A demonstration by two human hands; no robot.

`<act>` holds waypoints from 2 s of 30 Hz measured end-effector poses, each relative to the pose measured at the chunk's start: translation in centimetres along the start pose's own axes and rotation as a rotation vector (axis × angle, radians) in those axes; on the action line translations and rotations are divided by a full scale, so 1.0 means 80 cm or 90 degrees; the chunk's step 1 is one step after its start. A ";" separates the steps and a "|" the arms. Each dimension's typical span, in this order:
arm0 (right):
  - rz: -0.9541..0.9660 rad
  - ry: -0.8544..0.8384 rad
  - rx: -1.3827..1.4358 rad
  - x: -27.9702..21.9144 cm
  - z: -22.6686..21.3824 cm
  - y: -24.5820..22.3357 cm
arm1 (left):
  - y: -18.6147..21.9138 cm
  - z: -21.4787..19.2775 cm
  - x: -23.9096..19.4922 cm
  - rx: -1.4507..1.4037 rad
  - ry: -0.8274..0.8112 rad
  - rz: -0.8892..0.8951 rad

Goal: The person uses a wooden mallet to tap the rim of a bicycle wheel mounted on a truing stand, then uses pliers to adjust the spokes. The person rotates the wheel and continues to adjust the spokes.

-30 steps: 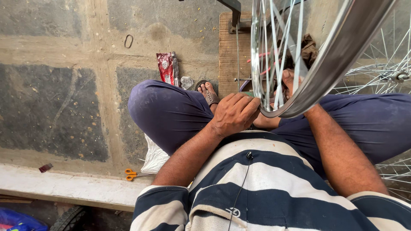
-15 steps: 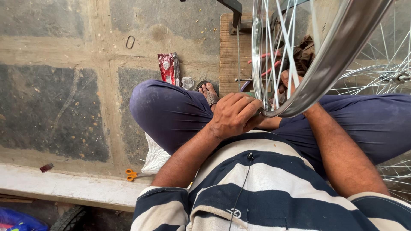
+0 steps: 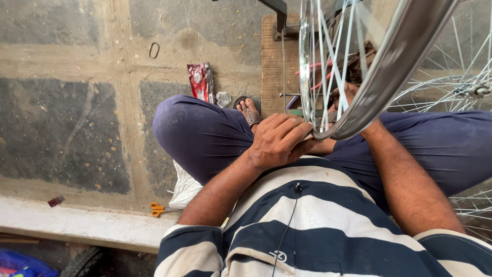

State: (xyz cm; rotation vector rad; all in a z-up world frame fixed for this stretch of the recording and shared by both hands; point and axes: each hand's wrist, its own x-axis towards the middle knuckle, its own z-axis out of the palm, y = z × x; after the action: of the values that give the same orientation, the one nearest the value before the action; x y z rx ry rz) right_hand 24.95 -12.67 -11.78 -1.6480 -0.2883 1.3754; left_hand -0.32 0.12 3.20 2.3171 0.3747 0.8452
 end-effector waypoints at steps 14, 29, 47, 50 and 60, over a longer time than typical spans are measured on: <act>-0.162 0.104 -0.048 0.014 -0.029 0.007 | -0.052 0.011 0.017 -0.156 0.056 -0.160; -0.179 -0.017 -0.171 -0.048 0.061 -0.106 | -0.166 0.118 0.034 -0.351 -0.100 -0.417; -0.044 -0.135 0.242 -0.041 0.067 -0.094 | -0.144 0.096 0.046 -0.381 -0.097 -0.456; -0.049 -0.140 0.237 -0.043 0.069 -0.094 | -0.142 0.098 0.044 -0.373 -0.088 -0.447; -0.023 -0.158 0.274 -0.043 0.063 -0.090 | -0.146 0.092 0.047 -0.388 -0.104 -0.459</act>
State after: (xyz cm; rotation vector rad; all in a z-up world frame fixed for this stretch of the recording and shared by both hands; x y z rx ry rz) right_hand 22.11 -8.67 -3.71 -1.1180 -0.1498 1.4937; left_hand 6.76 7.21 -6.96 1.5018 0.7066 0.3342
